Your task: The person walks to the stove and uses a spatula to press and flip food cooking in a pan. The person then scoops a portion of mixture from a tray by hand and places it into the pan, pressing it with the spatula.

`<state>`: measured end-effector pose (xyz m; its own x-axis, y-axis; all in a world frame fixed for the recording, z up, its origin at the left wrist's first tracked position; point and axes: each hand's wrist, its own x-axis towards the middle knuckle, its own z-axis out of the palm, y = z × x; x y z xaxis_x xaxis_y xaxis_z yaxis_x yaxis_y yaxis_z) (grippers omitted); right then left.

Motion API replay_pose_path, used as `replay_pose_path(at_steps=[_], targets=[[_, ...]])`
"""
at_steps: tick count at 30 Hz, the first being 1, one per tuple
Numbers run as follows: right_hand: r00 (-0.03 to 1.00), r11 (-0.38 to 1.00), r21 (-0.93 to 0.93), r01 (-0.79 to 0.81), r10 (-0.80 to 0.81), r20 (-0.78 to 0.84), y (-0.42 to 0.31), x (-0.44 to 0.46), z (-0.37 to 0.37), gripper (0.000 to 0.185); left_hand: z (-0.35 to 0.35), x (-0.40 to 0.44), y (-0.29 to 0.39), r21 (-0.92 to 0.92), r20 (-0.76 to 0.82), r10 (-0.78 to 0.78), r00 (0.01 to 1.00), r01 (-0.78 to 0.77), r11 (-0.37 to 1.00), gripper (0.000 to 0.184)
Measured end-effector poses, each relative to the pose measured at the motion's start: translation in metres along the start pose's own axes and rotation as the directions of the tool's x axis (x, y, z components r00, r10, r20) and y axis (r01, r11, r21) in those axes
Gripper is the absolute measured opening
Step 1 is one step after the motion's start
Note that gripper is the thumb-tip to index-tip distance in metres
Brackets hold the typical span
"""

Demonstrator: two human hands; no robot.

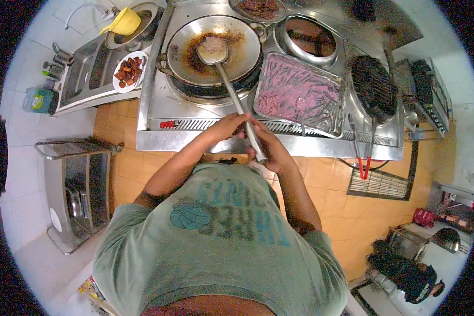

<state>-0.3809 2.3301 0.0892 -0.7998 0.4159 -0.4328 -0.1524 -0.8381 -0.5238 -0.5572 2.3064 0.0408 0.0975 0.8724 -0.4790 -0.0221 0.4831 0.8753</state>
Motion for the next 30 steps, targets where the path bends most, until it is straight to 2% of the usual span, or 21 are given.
replay_pose_path(at_steps=[1,2,4,7,8,9,13,16,17,20,24,25,29,30], targets=[[0.994,1.000,0.013,-0.012,0.013,-0.105,0.002,0.001,0.011,0.044,-0.001,-0.002,-0.001,0.103,-0.022,0.067,0.998,-0.064,0.993,0.045],[0.997,1.000,0.015,-0.019,0.020,-0.078,0.006,0.005,0.009,0.043,-0.004,-0.004,-0.002,0.207,-0.033,0.137,0.990,-0.127,0.970,0.048],[0.999,0.999,0.013,-0.029,0.030,-0.031,0.010,0.013,0.006,0.043,-0.015,-0.012,-0.002,0.224,-0.026,0.086,0.996,-0.078,0.971,0.054],[0.989,0.972,-0.236,0.013,-0.046,-0.139,0.020,0.019,0.002,0.050,-0.041,-0.021,-0.019,0.232,-0.009,0.029,1.000,-0.027,0.972,0.055],[0.981,0.942,-0.334,0.024,-0.087,-0.175,0.023,0.020,0.001,0.051,-0.049,-0.021,-0.037,0.239,-0.046,0.067,0.997,-0.055,0.969,0.053],[0.979,0.931,-0.362,0.042,-0.111,-0.170,0.024,0.019,0.004,0.057,-0.053,-0.027,-0.054,0.247,-0.085,0.106,0.991,-0.082,0.966,0.051],[0.966,0.847,-0.525,0.079,-0.194,-0.168,0.027,0.015,0.006,0.060,-0.078,-0.049,-0.107,0.327,-0.197,0.246,0.949,-0.173,0.929,0.039],[0.949,0.736,-0.672,0.080,-0.263,-0.176,0.029,0.009,0.006,0.061,-0.080,-0.074,-0.114,0.287,-0.393,0.241,0.888,-0.131,0.949,0.029],[0.951,0.709,-0.702,0.059,-0.254,-0.176,0.026,0.006,0.008,0.062,-0.075,-0.079,-0.114,0.117,-0.481,0.182,0.858,-0.143,0.983,0.025],[0.958,0.736,-0.675,0.052,-0.227,-0.174,0.020,-0.001,0.017,0.061,-0.075,-0.081,-0.133,0.138,-0.621,0.287,0.729,-0.259,0.956,0.022],[0.969,0.827,-0.562,0.017,-0.153,-0.196,0.013,-0.013,0.025,0.061,-0.075,-0.082,-0.142,0.088,-0.614,0.312,0.725,-0.330,0.940,0.020],[0.969,0.851,-0.525,0.000,-0.130,-0.211,0.010,-0.016,0.027,0.061,-0.075,-0.079,-0.141,0.117,-0.646,0.346,0.680,-0.361,0.925,0.020],[0.972,0.948,-0.316,-0.049,-0.027,-0.233,-0.005,-0.026,0.035,0.057,-0.075,-0.083,-0.133,-0.036,-0.617,0.301,0.727,-0.409,0.912,0.018],[0.977,0.962,-0.270,-0.044,-0.015,-0.214,-0.005,-0.028,0.032,0.057,-0.075,-0.083,-0.136,0.005,-0.614,0.328,0.718,-0.412,0.911,0.017]])
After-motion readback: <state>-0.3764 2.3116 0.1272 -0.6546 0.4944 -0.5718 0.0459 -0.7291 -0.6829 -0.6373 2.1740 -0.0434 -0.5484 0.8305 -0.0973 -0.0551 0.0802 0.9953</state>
